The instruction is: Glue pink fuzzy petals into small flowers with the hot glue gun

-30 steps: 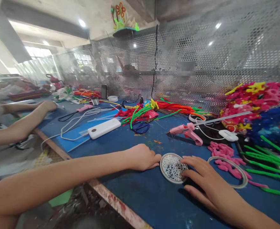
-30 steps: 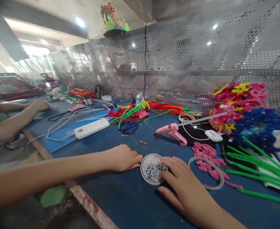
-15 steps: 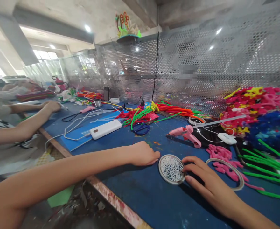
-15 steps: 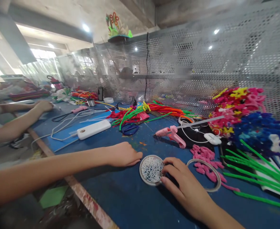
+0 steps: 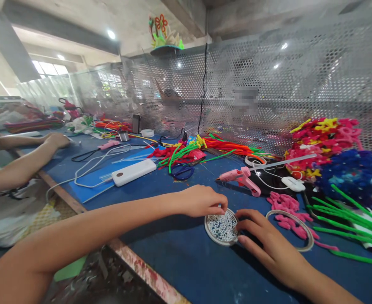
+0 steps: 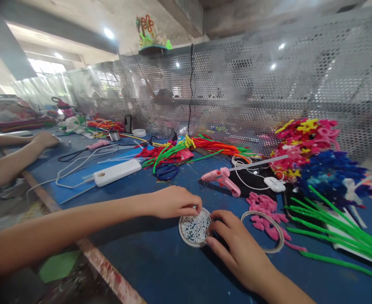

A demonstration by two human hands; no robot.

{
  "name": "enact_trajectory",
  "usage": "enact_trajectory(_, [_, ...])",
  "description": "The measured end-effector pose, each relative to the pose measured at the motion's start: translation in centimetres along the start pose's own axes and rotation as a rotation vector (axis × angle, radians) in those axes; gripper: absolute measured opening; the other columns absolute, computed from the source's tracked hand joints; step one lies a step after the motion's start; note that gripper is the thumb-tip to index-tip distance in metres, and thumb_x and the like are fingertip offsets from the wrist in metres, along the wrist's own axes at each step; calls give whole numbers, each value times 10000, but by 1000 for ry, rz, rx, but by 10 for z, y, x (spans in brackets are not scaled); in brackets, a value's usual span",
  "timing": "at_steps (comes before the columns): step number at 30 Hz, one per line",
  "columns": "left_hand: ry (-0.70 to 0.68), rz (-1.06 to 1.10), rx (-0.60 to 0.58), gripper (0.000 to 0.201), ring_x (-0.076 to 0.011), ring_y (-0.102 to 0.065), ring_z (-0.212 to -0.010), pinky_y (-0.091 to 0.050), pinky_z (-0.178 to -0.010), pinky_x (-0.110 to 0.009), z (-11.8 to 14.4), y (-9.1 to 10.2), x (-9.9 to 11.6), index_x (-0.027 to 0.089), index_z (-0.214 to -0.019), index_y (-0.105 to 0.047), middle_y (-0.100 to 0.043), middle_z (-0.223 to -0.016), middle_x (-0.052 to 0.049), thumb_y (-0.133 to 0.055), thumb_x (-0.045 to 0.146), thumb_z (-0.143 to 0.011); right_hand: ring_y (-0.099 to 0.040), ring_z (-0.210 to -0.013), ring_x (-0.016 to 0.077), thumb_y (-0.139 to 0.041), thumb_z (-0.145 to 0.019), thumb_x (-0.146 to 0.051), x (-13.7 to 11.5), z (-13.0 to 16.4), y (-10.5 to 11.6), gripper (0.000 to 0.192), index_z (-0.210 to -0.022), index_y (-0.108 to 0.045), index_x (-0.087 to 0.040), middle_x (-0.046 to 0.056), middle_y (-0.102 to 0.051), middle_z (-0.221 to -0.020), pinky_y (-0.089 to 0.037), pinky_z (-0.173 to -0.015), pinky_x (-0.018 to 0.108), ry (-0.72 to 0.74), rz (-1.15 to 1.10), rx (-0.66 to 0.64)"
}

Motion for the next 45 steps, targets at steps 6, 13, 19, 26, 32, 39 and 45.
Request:
enact_trajectory(6, [-7,180,60,178,-125,-618,-726,-375,-601,-194,3,7,-8,237,-972,-618,-677,-804,24,-488,345,-915,-476,-1139,193,-353,-951,-393,-2,-1,2,266,-1006,-557,-230,93,-463,-1209,-399,-982,385,1,-6,0])
enact_trajectory(13, [65,-9,42,333,-139,-628,-700,-389,-585,-205,33,7,-27,198,-857,-583,-659,-746,-3,-324,372,-972,-482,-1149,200,-364,-946,-385,-2,2,2,260,-1013,-566,-236,92,-471,-1225,-414,-977,389,5,4,8])
enact_trajectory(19, [-30,-312,-2,308,-160,-621,-611,-348,-477,-243,55,-14,-39,220,-793,-551,-665,-741,-7,-486,510,-871,-494,-1151,209,-382,-938,-373,-2,0,2,246,-978,-587,-243,85,-501,-1211,-433,-968,396,14,42,40])
enact_trajectory(26, [-25,-394,-27,262,-164,-630,-627,-359,-476,-249,60,-29,-35,218,-874,-523,-673,-825,-33,-387,435,-934,-495,-1154,208,-392,-935,-383,-2,0,1,244,-981,-591,-250,81,-509,-1211,-434,-969,402,-1,47,39])
enact_trajectory(32, [12,-438,-16,204,-179,-638,-598,-385,-487,-252,54,-33,-28,212,-849,-534,-674,-749,-41,-390,326,-938,-487,-1158,215,-406,-932,-374,-1,0,0,229,-983,-585,-240,87,-504,-1222,-422,-978,424,18,43,37])
enact_trajectory(39, [40,-419,16,193,-200,-653,-608,-389,-485,-265,42,-11,-17,211,-833,-530,-676,-727,-27,-400,314,-930,-495,-1146,212,-406,-933,-362,-1,0,1,223,-982,-582,-234,87,-513,-1209,-429,-970,407,45,41,47])
enact_trajectory(45, [43,-191,103,228,-205,-642,-729,-428,-564,-266,20,-4,6,228,-933,-520,-656,-820,-15,-445,442,-902,-529,-1102,213,-426,-925,-337,-1,1,1,209,-995,-590,-227,93,-536,-1184,-455,-939,403,77,50,88])
Point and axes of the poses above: each hand's wrist, its own z-axis away from the middle knuckle, its own y-axis out of the back of the hand, x = y × z, the point moved 1 cm from there along -z, towards the middle knuckle
